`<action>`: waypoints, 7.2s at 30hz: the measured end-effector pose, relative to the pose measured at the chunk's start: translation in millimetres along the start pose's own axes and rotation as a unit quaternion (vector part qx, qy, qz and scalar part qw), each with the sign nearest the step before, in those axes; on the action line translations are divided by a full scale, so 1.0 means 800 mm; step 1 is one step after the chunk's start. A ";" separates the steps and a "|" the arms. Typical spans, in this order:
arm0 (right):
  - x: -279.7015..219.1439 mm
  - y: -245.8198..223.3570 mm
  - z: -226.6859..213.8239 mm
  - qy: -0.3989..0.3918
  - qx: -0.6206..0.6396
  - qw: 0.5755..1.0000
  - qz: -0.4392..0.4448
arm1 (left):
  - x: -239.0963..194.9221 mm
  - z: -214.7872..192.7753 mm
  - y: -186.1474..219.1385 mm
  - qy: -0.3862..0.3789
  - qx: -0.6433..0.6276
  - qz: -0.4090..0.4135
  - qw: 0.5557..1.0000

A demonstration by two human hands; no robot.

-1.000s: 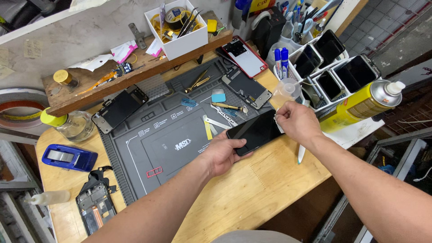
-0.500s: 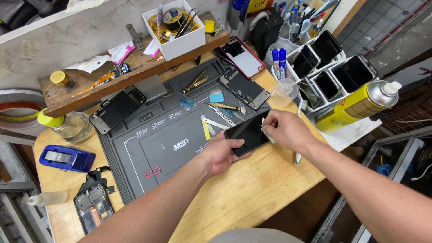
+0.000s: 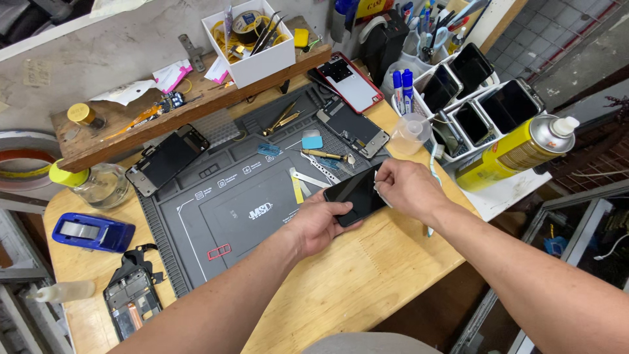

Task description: The person cleans a smartphone using a spray can and a cloth. They spray the device and wipe the back, sides, and screen repeatedly, then use a small plastic card to scrape along the edges.

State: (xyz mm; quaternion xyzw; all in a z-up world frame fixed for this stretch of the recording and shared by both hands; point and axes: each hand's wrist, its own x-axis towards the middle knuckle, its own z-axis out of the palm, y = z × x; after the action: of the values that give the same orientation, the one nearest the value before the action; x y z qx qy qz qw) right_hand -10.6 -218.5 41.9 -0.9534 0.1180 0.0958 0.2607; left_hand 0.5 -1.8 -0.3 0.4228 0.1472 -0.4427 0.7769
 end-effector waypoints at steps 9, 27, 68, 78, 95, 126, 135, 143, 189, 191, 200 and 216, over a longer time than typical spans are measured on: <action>-0.009 -0.019 0.011 0.074 0.020 0.997 0.013 | 0.007 -0.011 -0.005 -0.004 -0.005 0.004 1.000; -0.094 0.121 -0.162 0.450 0.143 0.879 -0.067 | -0.012 0.006 0.006 0.041 -0.020 -0.016 0.999; -0.097 0.117 -0.136 0.448 0.001 0.868 -0.214 | 0.033 0.023 -0.015 0.031 0.022 0.008 0.999; -0.013 0.072 -0.002 0.160 0.031 0.987 -0.012 | 0.044 0.011 -0.020 0.008 0.015 0.010 1.000; 0.008 0.085 -0.004 0.108 0.042 0.991 0.065 | 0.029 0.024 -0.005 0.038 0.026 -0.012 0.999; 0.001 0.036 0.000 0.060 0.008 0.998 0.028 | 0.035 0.011 -0.013 0.022 0.017 0.001 1.000; 0.020 0.050 -0.001 0.066 0.060 0.995 0.043 | 0.039 0.008 -0.011 0.008 0.016 0.014 1.000; 0.021 0.048 -0.006 0.032 0.030 0.998 0.038 | 0.035 0.010 -0.010 0.014 0.013 0.010 1.000; 0.058 -0.144 0.084 0.115 0.061 0.972 -0.194 | -0.137 -0.149 0.046 0.176 -0.093 0.011 0.980; 0.083 -0.177 0.100 0.090 0.041 0.977 -0.189 | -0.137 -0.159 0.046 0.176 -0.104 0.018 0.979; 0.108 -0.227 0.141 0.081 -0.046 0.984 -0.154 | -0.144 -0.178 0.045 0.131 -0.132 0.021 0.982; 0.102 -0.188 0.099 0.000 0.041 0.980 -0.193 | -0.119 -0.133 0.035 0.120 -0.074 -0.048 0.989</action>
State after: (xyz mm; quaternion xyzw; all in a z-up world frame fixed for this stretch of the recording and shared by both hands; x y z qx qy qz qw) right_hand 98.8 -66.0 26.7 -0.9469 -0.0642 0.0387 0.3128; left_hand -15.3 142.6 8.0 0.4064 0.2917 -0.4139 0.7606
